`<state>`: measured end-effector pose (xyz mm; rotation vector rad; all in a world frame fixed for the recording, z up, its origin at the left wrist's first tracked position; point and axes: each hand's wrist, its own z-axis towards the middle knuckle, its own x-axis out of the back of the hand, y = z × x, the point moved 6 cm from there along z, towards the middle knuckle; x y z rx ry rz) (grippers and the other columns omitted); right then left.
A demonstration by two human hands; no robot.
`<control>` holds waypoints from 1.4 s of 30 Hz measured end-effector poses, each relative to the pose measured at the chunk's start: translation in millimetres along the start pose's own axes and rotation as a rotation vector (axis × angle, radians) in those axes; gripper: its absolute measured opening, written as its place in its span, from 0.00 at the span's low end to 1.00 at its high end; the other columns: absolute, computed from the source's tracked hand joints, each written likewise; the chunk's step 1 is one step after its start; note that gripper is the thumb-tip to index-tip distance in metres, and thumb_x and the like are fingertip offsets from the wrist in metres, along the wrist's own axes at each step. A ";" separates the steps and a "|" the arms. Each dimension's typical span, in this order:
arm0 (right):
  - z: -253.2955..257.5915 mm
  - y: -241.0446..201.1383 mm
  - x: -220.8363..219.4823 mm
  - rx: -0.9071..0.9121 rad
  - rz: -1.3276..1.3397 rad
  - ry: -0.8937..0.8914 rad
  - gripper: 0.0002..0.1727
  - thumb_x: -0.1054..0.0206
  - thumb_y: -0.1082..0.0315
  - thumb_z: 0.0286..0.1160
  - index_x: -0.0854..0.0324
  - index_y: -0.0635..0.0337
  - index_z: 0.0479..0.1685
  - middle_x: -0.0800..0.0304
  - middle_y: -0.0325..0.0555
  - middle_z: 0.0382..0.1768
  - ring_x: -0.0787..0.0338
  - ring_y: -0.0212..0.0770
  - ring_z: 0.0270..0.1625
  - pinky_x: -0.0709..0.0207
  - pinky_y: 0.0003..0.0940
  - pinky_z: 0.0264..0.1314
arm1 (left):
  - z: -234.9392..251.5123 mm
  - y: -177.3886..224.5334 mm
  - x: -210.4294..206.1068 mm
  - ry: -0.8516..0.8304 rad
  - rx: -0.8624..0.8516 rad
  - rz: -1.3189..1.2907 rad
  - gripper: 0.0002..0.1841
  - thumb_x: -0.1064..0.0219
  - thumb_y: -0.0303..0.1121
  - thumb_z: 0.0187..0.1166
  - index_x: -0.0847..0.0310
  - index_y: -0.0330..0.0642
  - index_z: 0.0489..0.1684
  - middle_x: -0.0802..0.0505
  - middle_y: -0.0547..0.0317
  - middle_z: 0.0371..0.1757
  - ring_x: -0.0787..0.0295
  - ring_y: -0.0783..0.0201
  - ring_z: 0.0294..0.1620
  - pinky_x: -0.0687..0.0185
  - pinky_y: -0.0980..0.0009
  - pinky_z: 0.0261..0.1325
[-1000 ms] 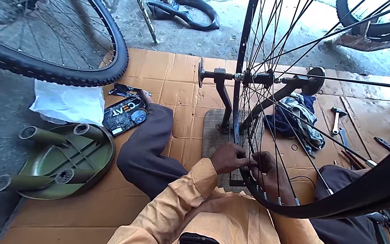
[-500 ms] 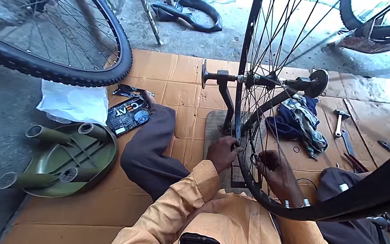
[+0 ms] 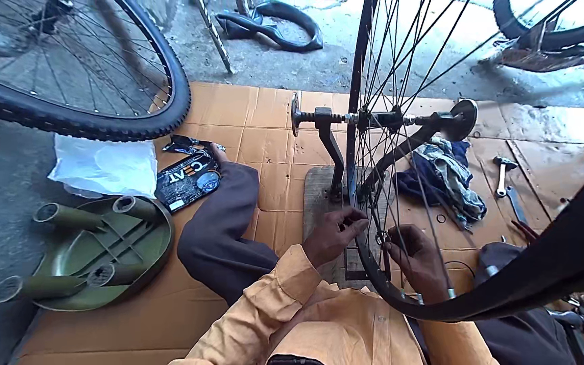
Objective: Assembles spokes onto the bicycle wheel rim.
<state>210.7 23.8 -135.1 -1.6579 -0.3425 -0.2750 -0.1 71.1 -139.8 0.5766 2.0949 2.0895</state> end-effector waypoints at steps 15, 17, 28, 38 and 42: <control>-1.4 -3.0 -3.1 0.011 0.028 -0.094 0.14 0.25 0.68 0.70 0.15 0.49 0.54 0.09 0.40 0.36 0.10 0.37 0.34 0.13 0.35 0.35 | 2.5 -10.6 -5.3 0.135 0.074 0.023 0.14 0.28 0.43 0.80 0.15 0.49 0.57 0.09 0.62 0.51 0.12 0.66 0.42 0.12 0.66 0.45; -4.0 -4.4 -7.4 -0.026 0.094 -0.138 0.15 0.25 0.70 0.71 0.16 0.52 0.56 0.09 0.44 0.38 0.10 0.39 0.34 0.12 0.34 0.36 | 0.0 -9.3 -8.0 0.161 0.098 0.063 0.14 0.24 0.41 0.77 0.18 0.46 0.52 0.10 0.59 0.47 0.12 0.65 0.36 0.13 0.66 0.38; -15.9 0.3 -13.5 0.062 0.027 -0.251 0.18 0.22 0.71 0.67 0.17 0.50 0.56 0.08 0.39 0.39 0.08 0.36 0.36 0.11 0.34 0.38 | -3.6 -4.3 -9.9 -0.084 0.005 -0.002 0.11 0.33 0.39 0.86 0.09 0.43 0.47 0.08 0.63 0.39 0.14 0.70 0.35 0.16 0.72 0.40; 1.2 -32.2 -24.5 0.101 -0.038 -0.272 0.16 0.28 0.70 0.71 0.18 0.52 0.58 0.09 0.39 0.39 0.09 0.35 0.39 0.13 0.32 0.44 | 9.3 -2.1 -18.2 -0.259 -0.054 0.338 0.16 0.29 0.47 0.80 0.08 0.45 0.30 0.11 0.64 0.35 0.15 0.67 0.42 0.18 0.64 0.49; 10.2 -34.0 -32.4 0.048 -0.125 -0.213 0.13 0.31 0.76 0.71 0.17 0.58 0.54 0.10 0.38 0.34 0.11 0.31 0.34 0.16 0.29 0.40 | 2.4 11.7 -25.2 -0.058 0.005 0.732 0.22 0.30 0.53 0.78 0.14 0.46 0.18 0.12 0.60 0.28 0.13 0.58 0.38 0.18 0.54 0.43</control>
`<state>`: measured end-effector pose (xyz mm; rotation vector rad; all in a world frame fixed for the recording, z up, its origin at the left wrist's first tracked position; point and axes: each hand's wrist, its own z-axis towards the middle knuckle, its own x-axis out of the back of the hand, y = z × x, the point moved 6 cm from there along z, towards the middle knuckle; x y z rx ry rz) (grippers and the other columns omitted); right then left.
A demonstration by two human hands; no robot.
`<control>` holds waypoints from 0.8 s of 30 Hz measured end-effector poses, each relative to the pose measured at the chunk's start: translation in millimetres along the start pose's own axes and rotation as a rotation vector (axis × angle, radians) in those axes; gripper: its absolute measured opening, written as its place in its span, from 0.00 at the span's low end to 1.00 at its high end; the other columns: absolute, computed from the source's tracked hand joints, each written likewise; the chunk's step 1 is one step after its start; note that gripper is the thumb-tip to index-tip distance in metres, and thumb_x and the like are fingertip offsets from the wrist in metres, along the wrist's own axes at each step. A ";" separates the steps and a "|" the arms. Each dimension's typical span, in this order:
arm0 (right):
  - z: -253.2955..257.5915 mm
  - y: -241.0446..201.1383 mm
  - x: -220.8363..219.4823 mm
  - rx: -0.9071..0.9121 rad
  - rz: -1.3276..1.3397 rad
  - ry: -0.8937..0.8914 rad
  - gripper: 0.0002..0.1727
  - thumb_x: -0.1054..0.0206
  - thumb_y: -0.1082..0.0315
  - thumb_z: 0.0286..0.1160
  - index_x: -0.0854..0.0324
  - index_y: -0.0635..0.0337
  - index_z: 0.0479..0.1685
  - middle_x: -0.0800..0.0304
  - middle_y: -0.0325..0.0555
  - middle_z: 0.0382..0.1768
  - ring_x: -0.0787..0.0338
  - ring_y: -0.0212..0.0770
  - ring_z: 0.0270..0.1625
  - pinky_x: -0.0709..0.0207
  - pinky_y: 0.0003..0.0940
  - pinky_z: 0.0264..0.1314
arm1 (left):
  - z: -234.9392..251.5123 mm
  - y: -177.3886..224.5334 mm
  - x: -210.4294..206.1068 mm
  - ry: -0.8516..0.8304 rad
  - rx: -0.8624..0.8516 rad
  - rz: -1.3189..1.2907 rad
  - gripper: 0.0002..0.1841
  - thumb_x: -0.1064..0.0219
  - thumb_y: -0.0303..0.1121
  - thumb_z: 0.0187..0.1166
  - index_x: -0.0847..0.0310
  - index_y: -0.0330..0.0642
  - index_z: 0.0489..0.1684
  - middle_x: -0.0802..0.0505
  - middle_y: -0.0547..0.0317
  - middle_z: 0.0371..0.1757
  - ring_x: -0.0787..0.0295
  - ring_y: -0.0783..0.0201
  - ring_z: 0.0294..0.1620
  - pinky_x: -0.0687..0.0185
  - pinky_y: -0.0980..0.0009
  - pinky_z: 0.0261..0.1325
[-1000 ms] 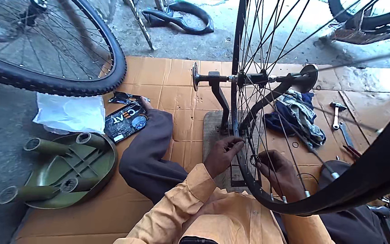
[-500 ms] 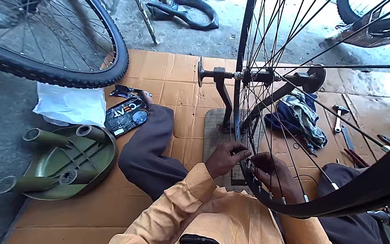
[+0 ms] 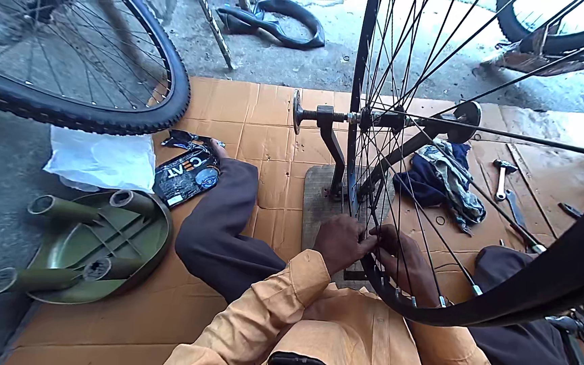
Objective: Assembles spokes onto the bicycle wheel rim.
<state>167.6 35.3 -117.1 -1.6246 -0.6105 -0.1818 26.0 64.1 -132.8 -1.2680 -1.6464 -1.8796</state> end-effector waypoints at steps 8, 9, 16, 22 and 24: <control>-6.0 14.2 3.4 0.053 0.087 0.023 0.10 0.26 0.72 0.70 0.15 0.54 0.48 0.07 0.38 0.36 0.09 0.34 0.35 0.12 0.31 0.40 | -5.4 -18.8 -0.5 -0.057 -0.069 -0.299 0.19 0.35 0.53 0.84 0.08 0.49 0.35 0.11 0.66 0.33 0.14 0.69 0.33 0.15 0.64 0.40; -5.7 27.9 3.6 0.087 0.081 0.013 0.12 0.24 0.66 0.71 0.15 0.49 0.51 0.07 0.36 0.37 0.08 0.35 0.36 0.10 0.33 0.40 | -5.3 -20.7 -1.1 -0.069 -0.089 -0.340 0.19 0.36 0.52 0.85 0.07 0.49 0.36 0.10 0.67 0.34 0.14 0.70 0.34 0.15 0.66 0.41; -14.1 23.8 4.7 0.106 0.149 -0.031 0.26 0.22 0.66 0.67 0.22 0.51 0.66 0.07 0.41 0.39 0.06 0.39 0.38 0.09 0.36 0.45 | 2.9 -23.9 -8.6 -0.262 -0.181 -0.459 0.19 0.37 0.50 0.87 0.09 0.44 0.40 0.11 0.63 0.38 0.15 0.70 0.37 0.16 0.69 0.45; -8.2 4.3 1.7 -0.013 0.067 -0.004 0.20 0.29 0.78 0.70 0.21 0.60 0.62 0.09 0.40 0.38 0.09 0.31 0.38 0.13 0.29 0.45 | 0.3 -4.9 -3.1 -0.102 0.015 -0.145 0.24 0.32 0.51 0.80 0.18 0.47 0.14 0.16 0.63 0.21 0.18 0.63 0.26 0.21 0.56 0.32; -0.5 -3.2 1.4 -0.046 0.050 -0.022 0.18 0.30 0.80 0.71 0.19 0.60 0.60 0.09 0.40 0.37 0.09 0.31 0.38 0.13 0.28 0.45 | -3.7 -3.5 -2.3 -0.063 0.070 -0.104 0.26 0.32 0.54 0.79 0.20 0.47 0.12 0.17 0.63 0.20 0.18 0.63 0.26 0.23 0.56 0.32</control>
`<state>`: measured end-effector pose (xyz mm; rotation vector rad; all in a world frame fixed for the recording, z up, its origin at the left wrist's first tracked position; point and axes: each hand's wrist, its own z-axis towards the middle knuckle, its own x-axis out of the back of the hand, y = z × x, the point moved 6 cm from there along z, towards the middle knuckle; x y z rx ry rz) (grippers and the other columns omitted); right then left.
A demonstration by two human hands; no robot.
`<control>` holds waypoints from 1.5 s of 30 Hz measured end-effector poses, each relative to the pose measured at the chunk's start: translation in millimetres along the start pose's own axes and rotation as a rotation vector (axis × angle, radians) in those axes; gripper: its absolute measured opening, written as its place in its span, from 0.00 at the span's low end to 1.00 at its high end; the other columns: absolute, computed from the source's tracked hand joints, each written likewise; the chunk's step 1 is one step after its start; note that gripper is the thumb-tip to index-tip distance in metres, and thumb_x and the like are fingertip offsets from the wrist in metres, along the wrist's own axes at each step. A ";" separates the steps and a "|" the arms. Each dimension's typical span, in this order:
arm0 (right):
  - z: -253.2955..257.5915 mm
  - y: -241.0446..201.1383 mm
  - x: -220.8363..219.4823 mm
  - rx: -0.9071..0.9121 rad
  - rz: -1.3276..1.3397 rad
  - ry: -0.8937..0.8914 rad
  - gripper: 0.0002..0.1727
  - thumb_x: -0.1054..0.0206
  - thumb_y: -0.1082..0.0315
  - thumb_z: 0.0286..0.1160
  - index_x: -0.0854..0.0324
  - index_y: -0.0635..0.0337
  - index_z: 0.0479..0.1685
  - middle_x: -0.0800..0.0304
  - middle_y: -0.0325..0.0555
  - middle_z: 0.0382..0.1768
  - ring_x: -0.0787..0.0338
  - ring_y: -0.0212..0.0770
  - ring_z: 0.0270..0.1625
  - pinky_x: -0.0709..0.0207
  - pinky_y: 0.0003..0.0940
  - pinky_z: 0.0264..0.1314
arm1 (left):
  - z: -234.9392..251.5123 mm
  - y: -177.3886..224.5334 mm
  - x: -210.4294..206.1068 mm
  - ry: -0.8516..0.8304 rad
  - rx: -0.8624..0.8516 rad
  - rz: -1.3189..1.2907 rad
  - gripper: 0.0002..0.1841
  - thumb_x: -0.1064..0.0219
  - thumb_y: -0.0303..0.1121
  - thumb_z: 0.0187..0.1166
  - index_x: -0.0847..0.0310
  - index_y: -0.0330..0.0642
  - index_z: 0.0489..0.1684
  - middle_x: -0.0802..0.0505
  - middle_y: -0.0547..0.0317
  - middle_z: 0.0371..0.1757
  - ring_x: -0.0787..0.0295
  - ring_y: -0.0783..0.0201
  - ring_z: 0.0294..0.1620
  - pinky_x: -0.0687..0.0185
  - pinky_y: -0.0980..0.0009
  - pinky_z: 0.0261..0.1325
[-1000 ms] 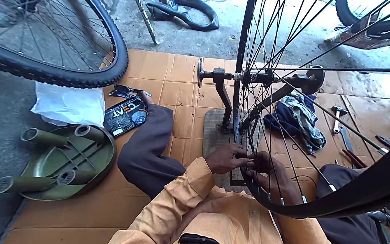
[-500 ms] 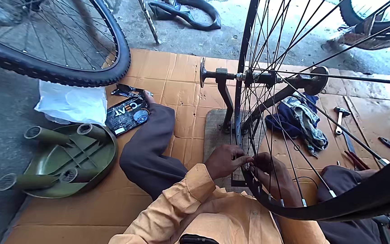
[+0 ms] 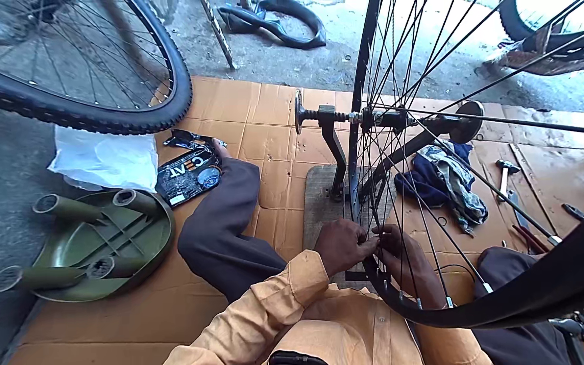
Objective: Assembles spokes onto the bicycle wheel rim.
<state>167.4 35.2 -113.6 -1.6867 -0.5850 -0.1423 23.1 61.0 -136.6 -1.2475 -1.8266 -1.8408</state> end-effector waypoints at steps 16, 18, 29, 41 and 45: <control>-22.3 58.8 6.9 0.183 0.015 -0.046 0.15 0.23 0.66 0.71 0.16 0.46 0.55 0.08 0.34 0.40 0.08 0.33 0.38 0.10 0.34 0.41 | 7.2 -21.8 -5.2 -0.196 -0.190 -0.334 0.19 0.33 0.52 0.83 0.09 0.45 0.37 0.10 0.65 0.35 0.15 0.70 0.35 0.17 0.69 0.42; -17.9 50.3 4.5 0.165 0.011 -0.044 0.15 0.25 0.69 0.72 0.15 0.48 0.57 0.07 0.35 0.41 0.07 0.33 0.39 0.09 0.33 0.43 | 5.5 -21.2 -5.1 -0.130 -0.142 -0.280 0.21 0.31 0.54 0.81 0.11 0.46 0.28 0.13 0.65 0.28 0.17 0.69 0.29 0.19 0.66 0.36; -4.6 5.9 -0.1 0.061 0.100 0.005 0.11 0.28 0.77 0.71 0.14 0.57 0.50 0.07 0.40 0.37 0.08 0.34 0.38 0.12 0.30 0.44 | -5.1 -18.0 -0.2 -0.033 -0.047 -0.235 0.23 0.37 0.55 0.85 0.12 0.48 0.28 0.13 0.65 0.28 0.17 0.67 0.29 0.18 0.61 0.35; -19.1 40.6 3.5 0.148 0.048 -0.020 0.18 0.31 0.73 0.77 0.19 0.50 0.64 0.08 0.38 0.45 0.08 0.31 0.42 0.11 0.29 0.46 | -2.2 0.0 -4.9 0.074 -0.117 0.006 0.23 0.33 0.50 0.78 0.19 0.47 0.12 0.17 0.64 0.21 0.16 0.63 0.29 0.20 0.57 0.34; -18.1 39.7 5.1 0.112 0.032 -0.007 0.18 0.28 0.74 0.72 0.16 0.48 0.61 0.06 0.36 0.46 0.06 0.33 0.42 0.09 0.32 0.45 | -6.2 -8.9 -1.1 0.071 -0.088 -0.076 0.25 0.34 0.57 0.81 0.16 0.50 0.17 0.16 0.67 0.22 0.18 0.67 0.26 0.21 0.61 0.31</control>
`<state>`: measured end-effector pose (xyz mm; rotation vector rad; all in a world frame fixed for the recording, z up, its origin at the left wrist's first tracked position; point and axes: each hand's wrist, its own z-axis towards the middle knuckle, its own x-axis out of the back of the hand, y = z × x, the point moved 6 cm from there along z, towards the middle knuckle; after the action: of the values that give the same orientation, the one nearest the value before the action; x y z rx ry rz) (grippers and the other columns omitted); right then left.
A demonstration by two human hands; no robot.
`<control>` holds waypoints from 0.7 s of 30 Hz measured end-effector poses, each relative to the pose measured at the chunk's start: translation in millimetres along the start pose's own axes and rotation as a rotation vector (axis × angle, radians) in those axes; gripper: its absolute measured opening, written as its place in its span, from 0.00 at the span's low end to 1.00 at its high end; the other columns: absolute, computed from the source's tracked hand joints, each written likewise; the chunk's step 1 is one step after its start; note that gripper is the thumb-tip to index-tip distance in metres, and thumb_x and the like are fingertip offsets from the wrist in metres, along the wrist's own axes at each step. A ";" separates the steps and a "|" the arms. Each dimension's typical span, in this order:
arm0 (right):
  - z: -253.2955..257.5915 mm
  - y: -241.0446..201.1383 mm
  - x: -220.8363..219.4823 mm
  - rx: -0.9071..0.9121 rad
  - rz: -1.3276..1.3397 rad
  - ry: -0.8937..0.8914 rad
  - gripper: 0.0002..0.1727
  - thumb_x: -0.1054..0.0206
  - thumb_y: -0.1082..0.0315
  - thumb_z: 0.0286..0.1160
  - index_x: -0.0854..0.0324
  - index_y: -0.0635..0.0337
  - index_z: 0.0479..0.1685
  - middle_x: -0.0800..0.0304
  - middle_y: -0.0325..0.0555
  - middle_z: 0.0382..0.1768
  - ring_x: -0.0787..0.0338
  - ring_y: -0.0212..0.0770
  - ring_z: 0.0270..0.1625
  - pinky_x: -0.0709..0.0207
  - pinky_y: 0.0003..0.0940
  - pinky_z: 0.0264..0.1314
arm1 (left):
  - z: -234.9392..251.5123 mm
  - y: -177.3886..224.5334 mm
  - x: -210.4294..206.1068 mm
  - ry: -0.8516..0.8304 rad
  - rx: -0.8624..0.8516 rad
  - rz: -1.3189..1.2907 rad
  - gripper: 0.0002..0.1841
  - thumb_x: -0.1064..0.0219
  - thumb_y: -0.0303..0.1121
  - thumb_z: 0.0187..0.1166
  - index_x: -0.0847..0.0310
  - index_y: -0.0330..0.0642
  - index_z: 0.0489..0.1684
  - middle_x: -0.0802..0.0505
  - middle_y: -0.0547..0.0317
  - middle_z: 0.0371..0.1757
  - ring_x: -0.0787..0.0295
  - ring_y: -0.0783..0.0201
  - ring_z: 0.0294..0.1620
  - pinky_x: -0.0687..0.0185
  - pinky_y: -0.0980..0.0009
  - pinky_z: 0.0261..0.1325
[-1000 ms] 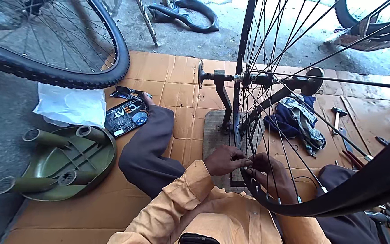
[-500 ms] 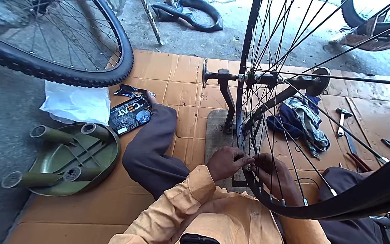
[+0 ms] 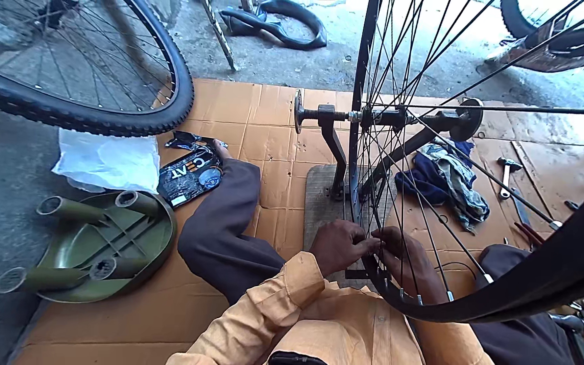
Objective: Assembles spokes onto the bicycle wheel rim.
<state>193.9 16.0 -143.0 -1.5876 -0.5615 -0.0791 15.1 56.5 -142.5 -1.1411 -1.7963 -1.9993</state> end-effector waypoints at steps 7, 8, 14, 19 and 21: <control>0.8 -12.6 18.1 -0.057 0.059 0.073 0.16 0.27 0.73 0.72 0.15 0.51 0.58 0.08 0.41 0.38 0.10 0.36 0.35 0.13 0.32 0.37 | 12.6 -30.9 2.9 0.139 0.088 -0.501 0.18 0.48 0.42 0.92 0.20 0.44 0.67 0.09 0.57 0.57 0.10 0.63 0.53 0.12 0.60 0.58; 0.8 -12.2 19.8 -0.059 0.060 0.094 0.16 0.27 0.73 0.72 0.15 0.50 0.58 0.08 0.41 0.37 0.10 0.36 0.34 0.13 0.32 0.36 | 12.9 -29.7 1.1 0.117 0.107 -0.533 0.16 0.47 0.38 0.92 0.23 0.45 0.70 0.10 0.57 0.61 0.09 0.62 0.55 0.11 0.60 0.60; 1.6 -6.9 18.0 -0.079 0.050 0.115 0.14 0.29 0.72 0.73 0.15 0.52 0.57 0.08 0.40 0.37 0.10 0.36 0.34 0.13 0.32 0.37 | 12.4 -28.4 0.3 0.152 0.164 -0.558 0.19 0.33 0.35 0.84 0.26 0.47 0.71 0.05 0.65 0.55 0.07 0.67 0.46 0.11 0.66 0.53; 1.5 -13.5 7.1 -0.089 0.023 0.067 0.13 0.27 0.71 0.72 0.14 0.50 0.54 0.09 0.39 0.34 0.12 0.34 0.31 0.17 0.31 0.32 | 9.3 -17.9 1.5 0.062 0.074 -0.534 0.10 0.29 0.34 0.81 0.13 0.43 0.56 0.05 0.62 0.44 0.08 0.68 0.41 0.10 0.68 0.49; -0.4 -14.8 6.4 -0.064 0.040 0.016 0.13 0.27 0.71 0.72 0.14 0.50 0.55 0.07 0.39 0.38 0.09 0.34 0.35 0.13 0.32 0.37 | 5.0 -11.7 3.0 0.029 0.017 -0.530 0.08 0.31 0.34 0.83 0.12 0.43 0.52 0.05 0.62 0.42 0.08 0.68 0.39 0.10 0.69 0.46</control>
<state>193.7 17.5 -126.9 -1.6584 -0.5190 -0.0809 7.8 64.7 -149.4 -0.6669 -2.2728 -2.2413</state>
